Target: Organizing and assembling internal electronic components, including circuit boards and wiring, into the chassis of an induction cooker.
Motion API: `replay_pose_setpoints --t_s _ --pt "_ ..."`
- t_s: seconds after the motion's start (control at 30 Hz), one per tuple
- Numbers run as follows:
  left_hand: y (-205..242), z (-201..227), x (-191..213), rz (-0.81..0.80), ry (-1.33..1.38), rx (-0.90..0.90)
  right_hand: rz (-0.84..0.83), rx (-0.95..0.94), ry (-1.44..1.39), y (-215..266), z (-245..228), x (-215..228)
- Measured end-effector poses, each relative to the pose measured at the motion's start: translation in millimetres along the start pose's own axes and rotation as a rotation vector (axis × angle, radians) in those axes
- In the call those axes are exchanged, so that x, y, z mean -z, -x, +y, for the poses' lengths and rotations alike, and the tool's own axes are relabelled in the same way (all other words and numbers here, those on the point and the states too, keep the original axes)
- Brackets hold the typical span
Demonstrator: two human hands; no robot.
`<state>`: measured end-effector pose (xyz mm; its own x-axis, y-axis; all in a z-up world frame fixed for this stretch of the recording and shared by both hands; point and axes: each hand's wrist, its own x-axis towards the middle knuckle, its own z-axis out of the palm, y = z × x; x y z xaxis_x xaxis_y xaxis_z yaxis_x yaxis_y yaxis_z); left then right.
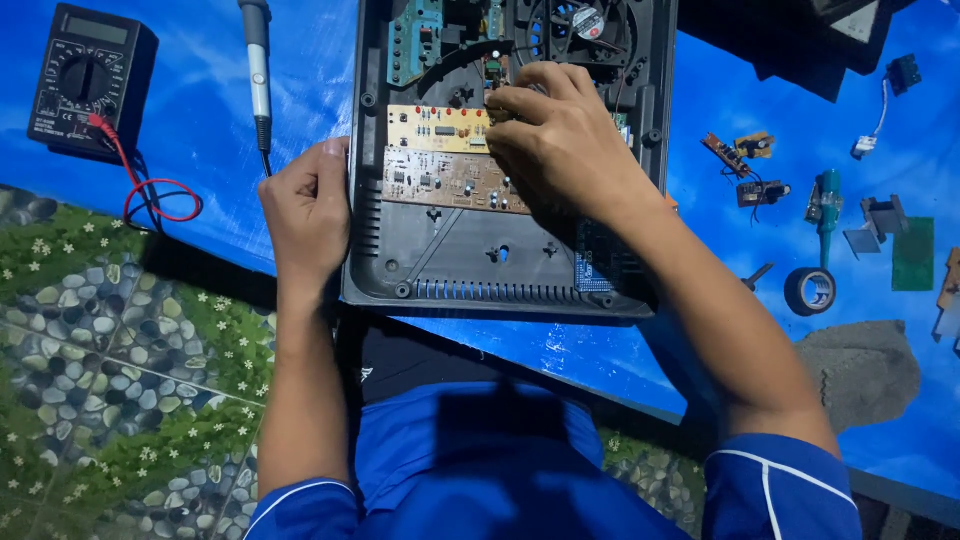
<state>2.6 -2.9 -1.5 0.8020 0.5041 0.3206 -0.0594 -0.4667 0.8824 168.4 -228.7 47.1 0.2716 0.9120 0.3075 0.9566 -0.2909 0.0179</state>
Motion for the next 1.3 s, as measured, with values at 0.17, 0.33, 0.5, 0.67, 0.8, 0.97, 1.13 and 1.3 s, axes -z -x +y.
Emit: replay_pose_setpoints --t_s 0.17,0.33,0.5,0.67,0.8,0.97,1.13,1.3 --pt "-0.1 0.7 0.3 -0.003 -0.001 -0.001 -0.004 -0.002 -0.019 -0.9 -1.4 2.2" --pt "0.1 -0.4 0.3 0.002 -0.017 -0.018 0.042 0.021 -0.020 -0.3 1.6 -4.4" --pt "-0.2 -0.1 0.2 -0.005 -0.008 -0.008 0.074 0.046 -0.046 -0.8 4.7 -10.4" --pt "0.2 -0.8 0.1 -0.004 -0.015 -0.005 0.070 0.036 -0.072 -0.7 7.4 -8.6" --pt "-0.1 2.9 0.6 0.002 -0.015 0.008 0.069 0.015 -0.076 1.7 8.7 -9.4" --pt "-0.4 0.6 -0.2 -0.007 -0.024 -0.007 0.073 0.027 -0.089 0.4 10.0 -8.2" --pt "0.2 1.9 1.0 -0.005 -0.015 -0.005 0.068 0.040 -0.066 1.0 11.1 -13.6" --pt "-0.1 2.3 0.9 -0.010 -0.021 0.001 0.053 0.020 -0.077 2.6 11.8 -13.1"
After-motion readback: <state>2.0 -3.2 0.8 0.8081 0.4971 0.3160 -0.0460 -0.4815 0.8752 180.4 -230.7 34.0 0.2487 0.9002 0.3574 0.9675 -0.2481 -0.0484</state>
